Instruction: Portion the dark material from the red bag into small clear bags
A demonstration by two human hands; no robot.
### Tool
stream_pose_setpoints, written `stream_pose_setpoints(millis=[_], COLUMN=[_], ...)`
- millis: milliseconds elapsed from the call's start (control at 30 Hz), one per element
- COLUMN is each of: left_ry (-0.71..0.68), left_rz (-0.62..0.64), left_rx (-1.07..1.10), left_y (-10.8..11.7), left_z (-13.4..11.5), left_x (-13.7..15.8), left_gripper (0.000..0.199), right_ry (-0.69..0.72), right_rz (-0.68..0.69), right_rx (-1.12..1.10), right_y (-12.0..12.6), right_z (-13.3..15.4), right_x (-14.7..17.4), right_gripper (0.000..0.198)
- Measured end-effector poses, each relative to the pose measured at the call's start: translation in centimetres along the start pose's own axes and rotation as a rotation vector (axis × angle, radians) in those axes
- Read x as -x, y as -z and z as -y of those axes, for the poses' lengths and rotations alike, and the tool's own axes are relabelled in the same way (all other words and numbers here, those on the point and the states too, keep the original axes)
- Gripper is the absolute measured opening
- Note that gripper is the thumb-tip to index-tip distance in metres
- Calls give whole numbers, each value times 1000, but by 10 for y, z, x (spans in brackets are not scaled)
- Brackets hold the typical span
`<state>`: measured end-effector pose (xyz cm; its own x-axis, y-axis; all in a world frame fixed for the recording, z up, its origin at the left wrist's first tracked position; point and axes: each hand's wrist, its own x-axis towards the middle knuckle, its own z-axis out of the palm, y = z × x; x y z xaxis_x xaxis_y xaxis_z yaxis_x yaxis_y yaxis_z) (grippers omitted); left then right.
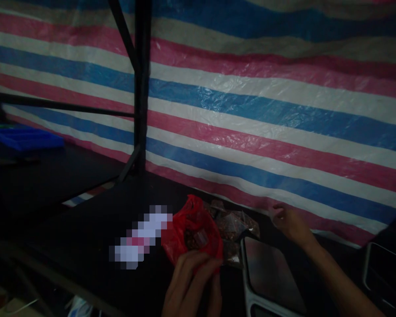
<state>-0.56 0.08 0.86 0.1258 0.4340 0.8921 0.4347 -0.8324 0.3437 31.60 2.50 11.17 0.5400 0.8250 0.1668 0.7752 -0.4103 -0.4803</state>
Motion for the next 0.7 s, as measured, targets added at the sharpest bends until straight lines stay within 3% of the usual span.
stream_pose_setpoints(millis=[67, 133, 200, 333, 467, 600, 700], left_ry=[3, 2, 10, 10, 121, 303, 453], left_rz=[-2, -12, -18, -43, -62, 34, 81], left_rx=[-82, -132, -114, 63, 293, 494, 606], left_y=[-5, -9, -13, -13, -4, 0, 2], left_z=[-7, -14, -21, -32, -33, -24, -11], left_x=[2, 3, 3, 1, 0, 8, 15], left_gripper=[36, 58, 72, 55, 42, 53, 44], right_ry=[63, 137, 198, 218, 243, 178, 194], right_rz=[23, 96, 270, 460, 492, 491, 511], right_rx=[-81, -187, -462, -562, -504, -492, -566], right_y=[12, 15, 9, -8, -12, -6, -7], right_z=[21, 44, 65, 85, 85, 94, 105], right_x=[29, 67, 107, 161, 173, 176, 176], right_gripper=[36, 39, 41, 32, 31, 34, 24])
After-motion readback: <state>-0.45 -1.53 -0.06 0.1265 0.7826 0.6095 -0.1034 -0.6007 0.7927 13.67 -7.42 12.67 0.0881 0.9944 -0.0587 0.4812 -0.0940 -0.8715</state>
